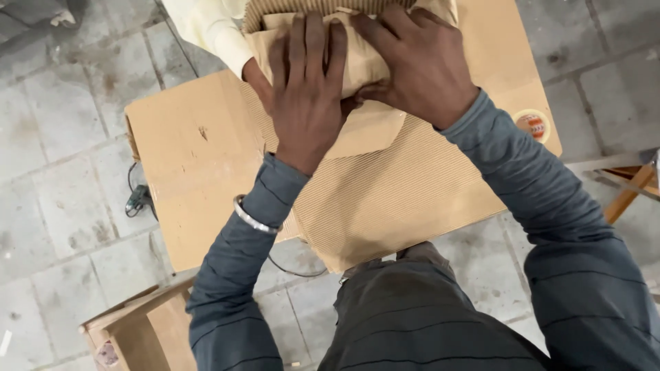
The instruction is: The person wraps a wooden stool in foam sheeting and corrugated cardboard, then applies tape to secure the packaging.
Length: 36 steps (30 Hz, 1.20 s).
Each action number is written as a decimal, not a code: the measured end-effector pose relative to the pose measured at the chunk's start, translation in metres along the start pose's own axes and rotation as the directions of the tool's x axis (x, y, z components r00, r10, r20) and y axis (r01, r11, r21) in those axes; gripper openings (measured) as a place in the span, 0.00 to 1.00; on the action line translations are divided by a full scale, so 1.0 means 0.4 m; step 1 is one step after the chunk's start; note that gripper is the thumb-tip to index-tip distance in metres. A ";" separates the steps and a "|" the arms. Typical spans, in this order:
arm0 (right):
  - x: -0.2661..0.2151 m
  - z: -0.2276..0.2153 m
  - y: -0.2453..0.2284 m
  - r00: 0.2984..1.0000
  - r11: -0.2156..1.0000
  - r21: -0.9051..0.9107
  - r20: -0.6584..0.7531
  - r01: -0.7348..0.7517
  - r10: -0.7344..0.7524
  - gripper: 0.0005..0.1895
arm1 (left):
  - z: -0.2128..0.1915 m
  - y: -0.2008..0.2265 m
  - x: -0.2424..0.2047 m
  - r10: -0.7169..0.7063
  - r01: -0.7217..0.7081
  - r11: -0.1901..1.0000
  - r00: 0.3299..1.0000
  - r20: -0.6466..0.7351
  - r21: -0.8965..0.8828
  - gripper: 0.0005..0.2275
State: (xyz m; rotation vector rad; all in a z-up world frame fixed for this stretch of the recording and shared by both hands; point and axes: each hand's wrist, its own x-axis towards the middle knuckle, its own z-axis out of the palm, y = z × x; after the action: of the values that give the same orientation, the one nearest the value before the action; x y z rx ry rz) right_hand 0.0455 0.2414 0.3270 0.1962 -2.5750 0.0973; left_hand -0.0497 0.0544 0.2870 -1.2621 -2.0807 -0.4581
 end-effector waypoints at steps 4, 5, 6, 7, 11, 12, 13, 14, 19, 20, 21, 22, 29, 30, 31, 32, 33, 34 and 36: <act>-0.018 0.004 0.006 1.000 1.000 -0.013 0.022 0.004 -0.003 0.49 | -0.044 0.017 -0.025 -0.145 0.142 0.989 0.978 0.152 0.030 0.50; -0.019 -0.001 0.000 1.000 1.000 -0.016 0.012 0.019 -0.018 0.48 | -0.058 0.019 -0.026 -0.143 0.136 0.989 0.973 0.180 0.050 0.51; -0.008 -0.004 0.001 0.999 0.999 -0.027 -0.011 0.038 -0.038 0.47 | -0.068 0.010 -0.015 -0.137 0.124 0.989 0.971 0.194 0.076 0.52; -0.002 -0.007 0.001 0.999 0.999 -0.026 -0.018 0.043 -0.043 0.47 | -0.061 0.003 -0.011 -0.138 0.124 0.989 0.972 0.189 0.084 0.52; -0.001 -0.016 -0.006 0.999 0.999 -0.027 0.039 0.018 -0.017 0.47 | -0.028 -0.014 -0.015 -0.121 0.090 0.988 0.955 0.271 0.126 0.52; -0.001 -0.017 -0.011 0.998 0.999 -0.036 0.055 -0.006 0.008 0.47 | -0.022 -0.023 -0.015 -0.118 0.090 0.991 0.941 0.317 0.103 0.51; 0.007 -0.010 -0.005 0.999 0.999 -0.038 0.049 -0.007 0.009 0.47 | -0.018 -0.028 -0.006 -0.114 0.085 0.991 0.943 0.314 0.105 0.51; 0.007 -0.008 -0.002 0.999 0.999 -0.034 0.045 0.003 -0.001 0.48 | -0.017 -0.022 -0.005 -0.109 0.075 0.988 0.961 0.254 0.138 0.51; -0.005 -0.047 -0.011 1.000 1.000 0.000 0.023 0.018 -0.017 0.50 | -0.036 0.001 0.009 -0.087 0.071 0.991 0.985 0.148 0.113 0.53; 0.005 -0.077 -0.019 0.992 0.995 0.016 -0.074 0.099 -0.097 0.49 | -0.035 0.000 0.015 -0.098 0.076 0.986 0.984 0.149 0.149 0.52; 0.017 -0.108 -0.028 0.970 0.983 0.025 -0.170 0.182 -0.176 0.47 | -0.036 -0.001 0.021 -0.109 0.081 0.980 0.983 0.149 0.184 0.51; -0.024 -0.073 -0.011 0.970 0.984 0.011 -0.168 0.181 -0.176 0.47 | -0.031 -0.004 0.021 -0.104 0.079 0.981 0.985 0.140 0.175 0.51; -0.086 0.107 0.044 0.796 0.753 0.630 -0.350 -0.190 0.494 0.31 | -0.034 -0.014 0.007 -0.075 0.059 0.991 0.989 0.131 0.123 0.49; -0.078 0.116 0.034 0.773 0.776 0.604 -0.400 -0.182 0.492 0.30 | -0.036 -0.016 0.000 -0.077 0.060 0.989 0.989 0.124 0.134 0.48; -0.062 0.102 0.024 0.772 0.776 0.604 -0.401 -0.182 0.493 0.30 | -0.035 -0.015 0.002 -0.076 0.059 0.989 0.989 0.125 0.135 0.48; -0.051 0.091 0.010 0.805 0.852 0.504 -0.442 -0.143 0.396 0.26 | -0.035 -0.013 -0.002 -0.082 0.065 0.988 0.989 0.123 0.138 0.47; -0.039 0.079 -0.004 0.833 0.913 0.397 -0.469 -0.098 0.293 0.23 | -0.034 -0.011 -0.006 -0.089 0.071 0.987 0.989 0.122 0.141 0.47; -0.041 0.078 -0.001 0.833 0.915 0.393 -0.472 -0.093 0.288 0.23 | -0.024 -0.012 -0.004 -0.090 0.074 0.987 0.989 0.116 0.141 0.47; -0.052 0.075 -0.006 0.911 0.987 0.113 -0.385 -0.114 0.149 0.22 | -0.012 -0.010 -0.009 -0.081 0.067 0.989 0.991 0.102 0.133 0.47</act>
State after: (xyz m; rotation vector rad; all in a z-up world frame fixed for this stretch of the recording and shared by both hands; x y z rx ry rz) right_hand 0.0476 0.2382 0.2905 0.0280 -2.1803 0.2726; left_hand -0.0500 0.0473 0.2882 -1.1595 -2.2153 -0.2886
